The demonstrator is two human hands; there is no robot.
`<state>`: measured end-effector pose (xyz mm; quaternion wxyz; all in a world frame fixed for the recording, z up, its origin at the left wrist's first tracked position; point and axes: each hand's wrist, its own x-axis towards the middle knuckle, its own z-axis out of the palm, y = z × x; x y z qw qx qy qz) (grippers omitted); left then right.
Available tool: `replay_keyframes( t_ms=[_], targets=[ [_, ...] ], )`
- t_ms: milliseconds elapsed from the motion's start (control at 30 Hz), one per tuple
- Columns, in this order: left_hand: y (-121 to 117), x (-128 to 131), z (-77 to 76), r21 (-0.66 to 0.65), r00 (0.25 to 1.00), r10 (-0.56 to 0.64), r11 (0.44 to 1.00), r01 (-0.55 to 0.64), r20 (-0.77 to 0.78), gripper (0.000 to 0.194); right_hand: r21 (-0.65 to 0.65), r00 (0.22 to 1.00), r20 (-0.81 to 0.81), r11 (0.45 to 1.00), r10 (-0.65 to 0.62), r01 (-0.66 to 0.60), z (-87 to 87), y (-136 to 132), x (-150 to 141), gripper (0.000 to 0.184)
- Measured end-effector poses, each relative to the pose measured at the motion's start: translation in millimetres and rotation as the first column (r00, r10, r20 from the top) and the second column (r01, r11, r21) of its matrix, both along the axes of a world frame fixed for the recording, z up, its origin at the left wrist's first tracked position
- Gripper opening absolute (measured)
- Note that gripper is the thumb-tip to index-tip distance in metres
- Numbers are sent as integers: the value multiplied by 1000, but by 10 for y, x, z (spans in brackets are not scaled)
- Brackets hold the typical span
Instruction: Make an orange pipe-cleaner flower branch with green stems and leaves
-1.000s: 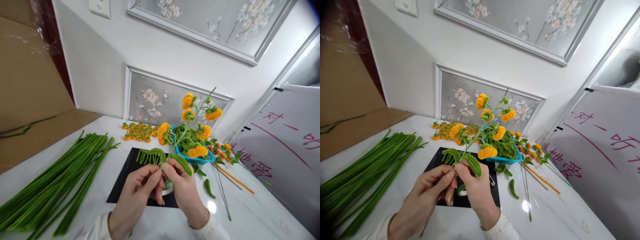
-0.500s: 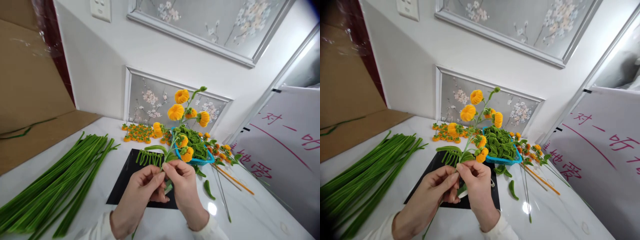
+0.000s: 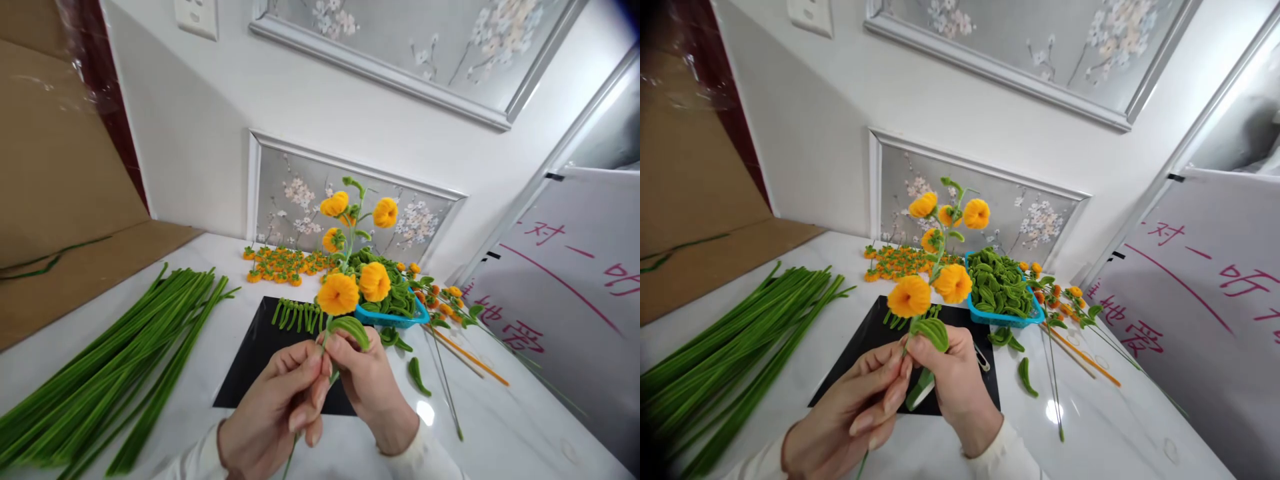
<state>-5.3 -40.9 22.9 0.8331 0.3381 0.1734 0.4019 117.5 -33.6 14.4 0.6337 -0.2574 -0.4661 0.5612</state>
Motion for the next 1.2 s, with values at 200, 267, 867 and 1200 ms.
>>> replay_keyframes(
  t_ms=[200,267,867,1200],
  targets=[
    [65,31,-43,149,987,87,987,-66,-138,28,-87,996,-20,992,-92,90,13,5,-2,26],
    [107,35,-60,215,949,193,967,-140,-249,28,-61,982,65,981,-179,183,40,3,7,22],
    [67,54,-46,119,984,132,986,-117,-121,30,-149,1000,-23,989,2,-6,61,29,22,16],
    [185,66,-54,167,911,349,933,-318,-219,21,-171,950,191,945,-247,280,11,68,-33,7]
  ],
)
